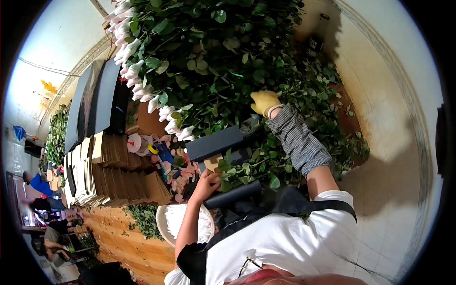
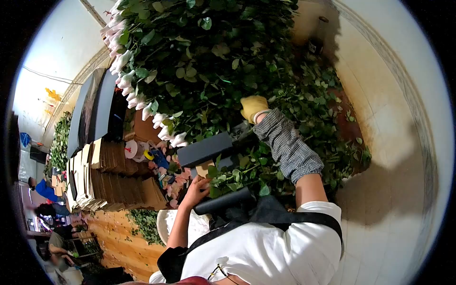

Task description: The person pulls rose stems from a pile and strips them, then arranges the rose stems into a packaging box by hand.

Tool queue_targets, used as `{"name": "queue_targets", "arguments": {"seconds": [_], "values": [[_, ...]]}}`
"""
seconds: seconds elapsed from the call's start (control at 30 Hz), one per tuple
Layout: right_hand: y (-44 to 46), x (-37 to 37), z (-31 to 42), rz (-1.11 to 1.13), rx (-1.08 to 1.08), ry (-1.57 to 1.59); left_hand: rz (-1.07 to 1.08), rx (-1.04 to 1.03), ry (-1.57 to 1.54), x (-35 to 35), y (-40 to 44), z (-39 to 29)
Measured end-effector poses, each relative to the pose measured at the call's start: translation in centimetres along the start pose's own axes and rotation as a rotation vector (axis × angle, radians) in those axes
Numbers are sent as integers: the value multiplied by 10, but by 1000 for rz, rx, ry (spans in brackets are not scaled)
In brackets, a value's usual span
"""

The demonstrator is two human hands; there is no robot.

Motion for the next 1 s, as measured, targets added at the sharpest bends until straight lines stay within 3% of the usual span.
{"name": "queue_targets", "arguments": {"seconds": [0.03, 0.1, 0.2, 0.23, 0.33, 0.37, 0.47, 0.63, 0.67, 0.77, 0.83, 0.9, 0.93, 1.0], "values": [[-3, 22, 16, -95, 69, 14, -3, 1, -1, 0, 0, 0], [3, 54, 49, -386, 412, 250, -10, 20, -17, 1, 1, 2], [59, 44, 59, -508, 321, 79, -31, -14, -4, 1, 0, 4], [78, 25, 63, -264, 216, -8, -31, -13, -2, -1, 0, 6], [88, -24, 67, -514, 156, -116, -49, -13, -5, 0, 0, 4], [85, -34, 71, -496, 64, -215, -61, -16, -9, 4, 3, 2], [72, -53, 69, -439, 76, -349, -83, -51, 12, -1, 0, 7], [78, -20, 52, -139, 180, 1, -78, -42, 9, -1, -2, 4], [74, -12, 52, -316, 244, 45, -83, -41, 6, 0, 0, 6], [42, 51, 76, -413, 310, 224, -60, -24, 18, 1, 1, 3], [57, 65, 79, -517, 490, 635, -73, -14, 10, 2, 1, 2], [90, 59, 70, -545, 266, 246, -77, -39, -3, 0, 0, 5], [137, 13, 54, -631, 227, -32, -77, -39, 2, 1, -1, 4], [137, 2, 63, -485, 93, -94, -41, -23, 56, 0, -1, 3]]}}
Point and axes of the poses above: each hand's wrist, its own y-axis towards the middle knuckle, its own x-axis out of the back of the hand, z = x × y, the point moved 7 cm from there along y, towards the middle knuckle, and after that the axes turned 9 degrees about z, right-handed, at the moved point
